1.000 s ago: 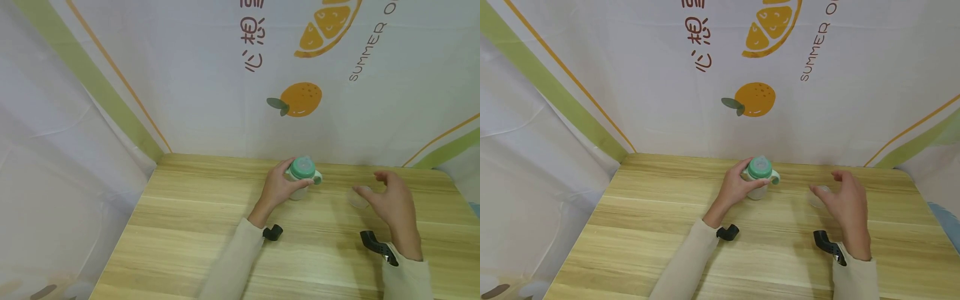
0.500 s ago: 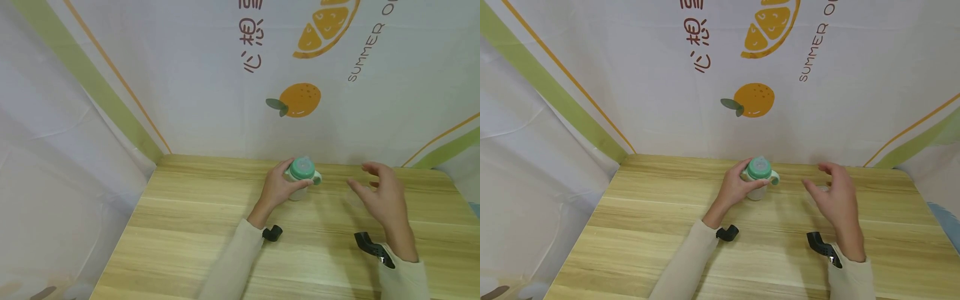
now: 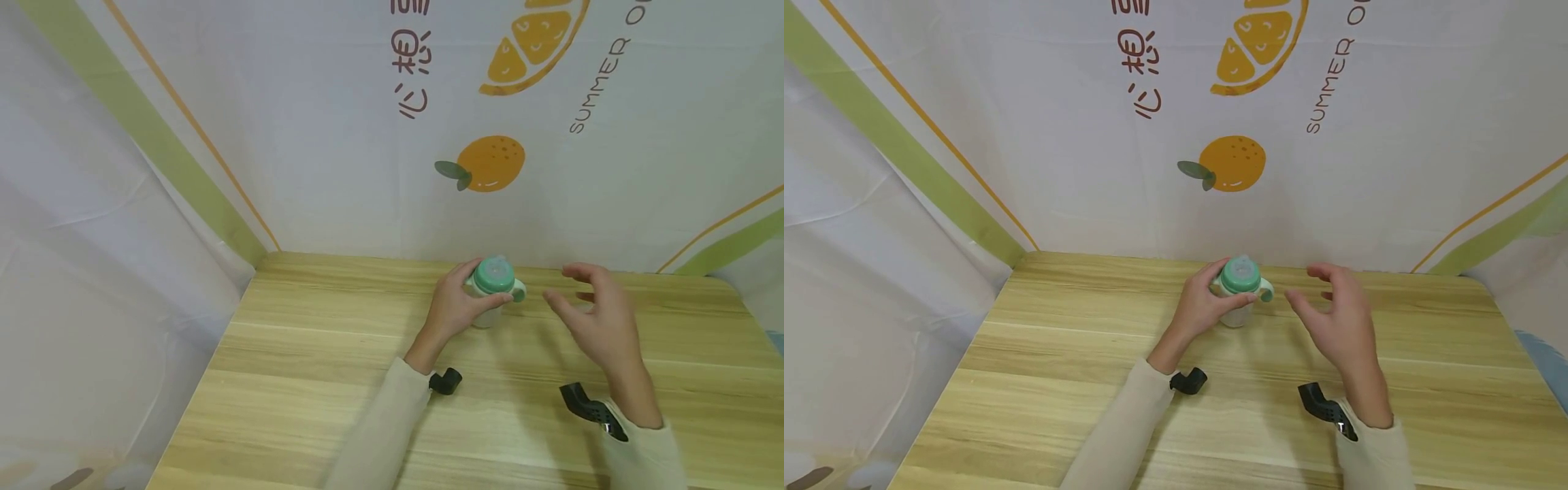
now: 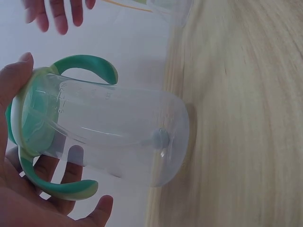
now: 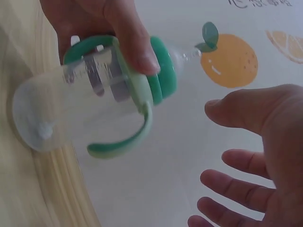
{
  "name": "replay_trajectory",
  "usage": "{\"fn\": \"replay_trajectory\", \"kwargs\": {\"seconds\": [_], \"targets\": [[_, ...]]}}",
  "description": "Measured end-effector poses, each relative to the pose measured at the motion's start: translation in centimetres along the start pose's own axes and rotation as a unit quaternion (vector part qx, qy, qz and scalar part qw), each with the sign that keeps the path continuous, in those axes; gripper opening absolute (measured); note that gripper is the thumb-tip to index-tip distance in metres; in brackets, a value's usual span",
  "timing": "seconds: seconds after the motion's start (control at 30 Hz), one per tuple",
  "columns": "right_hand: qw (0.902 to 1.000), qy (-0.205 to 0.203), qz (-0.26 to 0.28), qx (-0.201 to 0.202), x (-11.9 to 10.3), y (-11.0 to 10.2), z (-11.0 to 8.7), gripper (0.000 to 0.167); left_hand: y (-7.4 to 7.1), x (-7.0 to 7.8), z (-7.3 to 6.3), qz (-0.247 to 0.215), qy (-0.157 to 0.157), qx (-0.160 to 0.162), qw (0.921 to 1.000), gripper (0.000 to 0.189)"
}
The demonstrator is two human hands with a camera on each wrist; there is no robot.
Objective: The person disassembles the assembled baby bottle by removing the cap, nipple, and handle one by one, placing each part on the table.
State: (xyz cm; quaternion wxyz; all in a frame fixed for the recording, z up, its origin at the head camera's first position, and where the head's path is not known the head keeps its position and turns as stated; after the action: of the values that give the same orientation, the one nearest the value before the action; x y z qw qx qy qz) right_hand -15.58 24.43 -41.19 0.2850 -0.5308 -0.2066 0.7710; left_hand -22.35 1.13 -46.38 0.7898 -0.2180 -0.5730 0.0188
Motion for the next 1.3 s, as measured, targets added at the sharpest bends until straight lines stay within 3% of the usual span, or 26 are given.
{"fn": "replay_trajectory", "kwargs": {"seconds": [0.17, 0.33, 0.6, 1.3], "targets": [[0.9993, -0.033, 0.014, 0.005, -0.9, 1.5, 0.1, 0.05, 0.0, 0.0, 0.0, 0.005, 0.002, 0.002, 1.0, 0.07], [0.999, -0.04, 0.016, 0.0, -1.6, 3.0, 0.2, 0.047, 0.0, 0.1, -0.1, 0.01, -0.005, 0.003, 0.9999, 0.072], [0.9995, -0.03, 0.012, -0.001, -2.1, 4.9, 0.4, 0.047, 0.0, 0.2, -0.1, 0.018, -0.014, 0.001, 0.9997, 0.075], [0.9998, 0.018, 0.005, 0.003, -3.4, 6.3, 1.8, 0.061, 0.1, 0.0, 0.1, 0.047, -0.007, 0.008, 0.9988, 0.07]]}}
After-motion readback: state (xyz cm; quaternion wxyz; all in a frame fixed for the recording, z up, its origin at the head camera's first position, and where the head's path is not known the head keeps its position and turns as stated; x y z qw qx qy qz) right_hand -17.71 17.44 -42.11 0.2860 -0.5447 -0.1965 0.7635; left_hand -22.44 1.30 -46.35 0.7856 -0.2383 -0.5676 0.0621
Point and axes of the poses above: each hand's wrist, its own z-axis towards the middle knuckle, its own y-axis out of the palm, x = y × z, the point moved 1 cm from there along z, towards the middle knuckle, and after that the axes turned 4 degrees about -x, right-handed, at the moved point
